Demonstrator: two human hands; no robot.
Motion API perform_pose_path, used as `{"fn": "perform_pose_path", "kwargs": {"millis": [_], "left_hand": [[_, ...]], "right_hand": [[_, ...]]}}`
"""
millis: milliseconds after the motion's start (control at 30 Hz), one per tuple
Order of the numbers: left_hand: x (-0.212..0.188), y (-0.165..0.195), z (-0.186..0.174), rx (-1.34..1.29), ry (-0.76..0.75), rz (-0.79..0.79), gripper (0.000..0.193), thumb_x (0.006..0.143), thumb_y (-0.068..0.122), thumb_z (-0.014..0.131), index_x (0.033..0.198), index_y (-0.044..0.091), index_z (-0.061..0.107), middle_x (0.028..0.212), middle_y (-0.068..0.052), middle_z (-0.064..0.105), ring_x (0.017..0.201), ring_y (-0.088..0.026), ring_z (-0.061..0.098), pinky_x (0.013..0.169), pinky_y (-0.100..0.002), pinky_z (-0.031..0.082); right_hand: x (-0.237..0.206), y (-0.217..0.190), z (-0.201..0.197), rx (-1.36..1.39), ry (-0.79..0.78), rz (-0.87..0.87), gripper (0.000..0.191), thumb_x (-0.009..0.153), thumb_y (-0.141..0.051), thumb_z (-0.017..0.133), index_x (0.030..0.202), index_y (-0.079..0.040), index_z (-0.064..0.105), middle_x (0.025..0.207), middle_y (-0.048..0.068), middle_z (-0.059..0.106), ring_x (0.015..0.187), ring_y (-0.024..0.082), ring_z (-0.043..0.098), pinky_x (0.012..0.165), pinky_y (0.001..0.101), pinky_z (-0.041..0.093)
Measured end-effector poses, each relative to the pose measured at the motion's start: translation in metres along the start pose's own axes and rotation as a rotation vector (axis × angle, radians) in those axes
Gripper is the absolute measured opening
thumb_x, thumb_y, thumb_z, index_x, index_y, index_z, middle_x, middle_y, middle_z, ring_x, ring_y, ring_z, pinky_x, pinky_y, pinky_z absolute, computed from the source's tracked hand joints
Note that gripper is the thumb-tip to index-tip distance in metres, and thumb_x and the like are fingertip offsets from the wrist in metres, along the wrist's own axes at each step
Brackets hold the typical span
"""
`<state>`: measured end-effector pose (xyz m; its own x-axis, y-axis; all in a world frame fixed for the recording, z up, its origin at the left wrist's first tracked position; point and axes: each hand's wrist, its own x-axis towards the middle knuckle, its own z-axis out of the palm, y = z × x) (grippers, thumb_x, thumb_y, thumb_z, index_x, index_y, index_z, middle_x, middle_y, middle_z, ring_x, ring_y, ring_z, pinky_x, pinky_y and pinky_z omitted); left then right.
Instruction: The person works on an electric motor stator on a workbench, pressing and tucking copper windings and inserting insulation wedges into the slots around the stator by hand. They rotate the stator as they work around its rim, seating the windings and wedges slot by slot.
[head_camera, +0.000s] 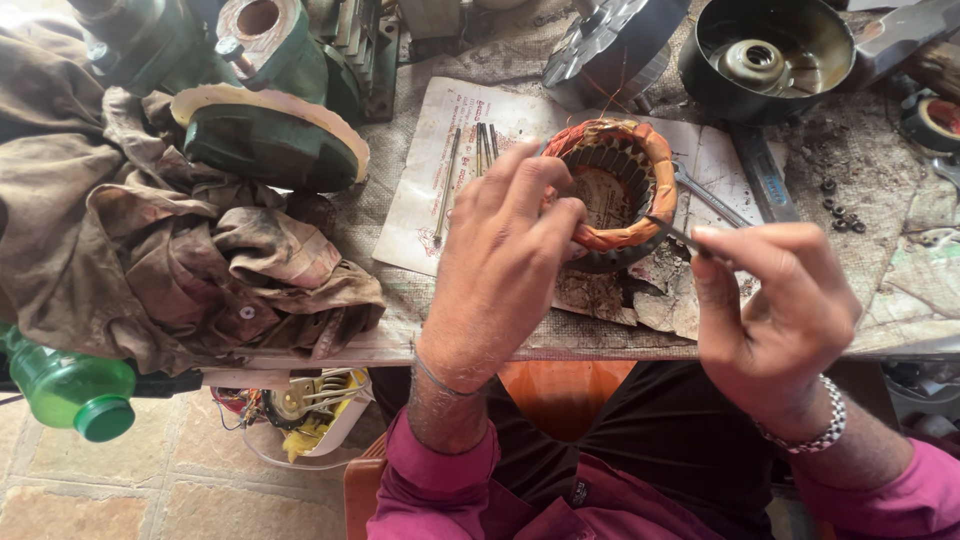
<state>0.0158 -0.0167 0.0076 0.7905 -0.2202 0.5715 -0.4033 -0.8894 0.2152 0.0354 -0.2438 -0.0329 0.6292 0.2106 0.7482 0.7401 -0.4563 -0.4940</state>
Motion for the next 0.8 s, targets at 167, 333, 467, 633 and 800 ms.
{"fn": "perform_pose_path", "kwargs": {"millis": [167,333,467,633,800], "left_hand": [[0.007,0.015,0.008,0.019,0.018,0.035,0.016,0.092,0.016,0.072,0.103,0.006,0.066,0.126,-0.009,0.059,0.137,-0.028,0.053,0.115,-0.046,0.041],[0.010,0.026,0.014,-0.092,-0.024,0.008,0.022,0.092,0.021,0.073,0.105,0.005,0.065,0.121,-0.011,0.061,0.129,-0.029,0.057,0.112,-0.045,0.043],[0.009,0.022,0.012,-0.176,-0.037,0.000,0.022,0.089,0.024,0.076,0.101,0.008,0.067,0.108,-0.009,0.063,0.126,-0.032,0.059,0.107,-0.046,0.044],[0.009,0.026,0.014,-0.225,-0.013,-0.060,0.017,0.091,0.019,0.078,0.099,0.009,0.067,0.105,-0.010,0.062,0.129,-0.034,0.058,0.105,-0.047,0.047],[0.009,0.026,0.013,-0.284,-0.019,-0.083,0.018,0.085,0.014,0.078,0.097,0.008,0.067,0.104,-0.010,0.062,0.130,-0.035,0.058,0.107,-0.047,0.047]], "right_hand": [[0.014,0.001,-0.002,0.054,-0.072,0.136,0.011,0.100,0.002,0.072,0.109,0.004,0.065,0.101,0.012,0.066,0.084,0.018,0.066,0.077,0.0273,0.052],[0.014,0.012,-0.007,0.076,-0.172,0.183,0.008,0.098,-0.002,0.070,0.102,0.002,0.064,0.096,0.010,0.070,0.089,0.016,0.071,0.083,0.0266,0.054],[0.012,0.021,-0.009,0.140,-0.208,0.215,0.009,0.096,-0.004,0.070,0.100,0.002,0.065,0.093,0.009,0.071,0.087,0.015,0.071,0.083,0.0254,0.054],[0.009,0.019,-0.004,0.097,-0.224,0.207,0.010,0.095,-0.003,0.071,0.102,0.002,0.067,0.092,0.011,0.072,0.086,0.015,0.073,0.079,0.0262,0.055],[0.009,0.013,-0.004,0.296,-0.157,0.158,0.009,0.091,0.001,0.068,0.097,0.002,0.062,0.099,0.014,0.073,0.093,0.018,0.073,0.086,0.0285,0.058]]}}
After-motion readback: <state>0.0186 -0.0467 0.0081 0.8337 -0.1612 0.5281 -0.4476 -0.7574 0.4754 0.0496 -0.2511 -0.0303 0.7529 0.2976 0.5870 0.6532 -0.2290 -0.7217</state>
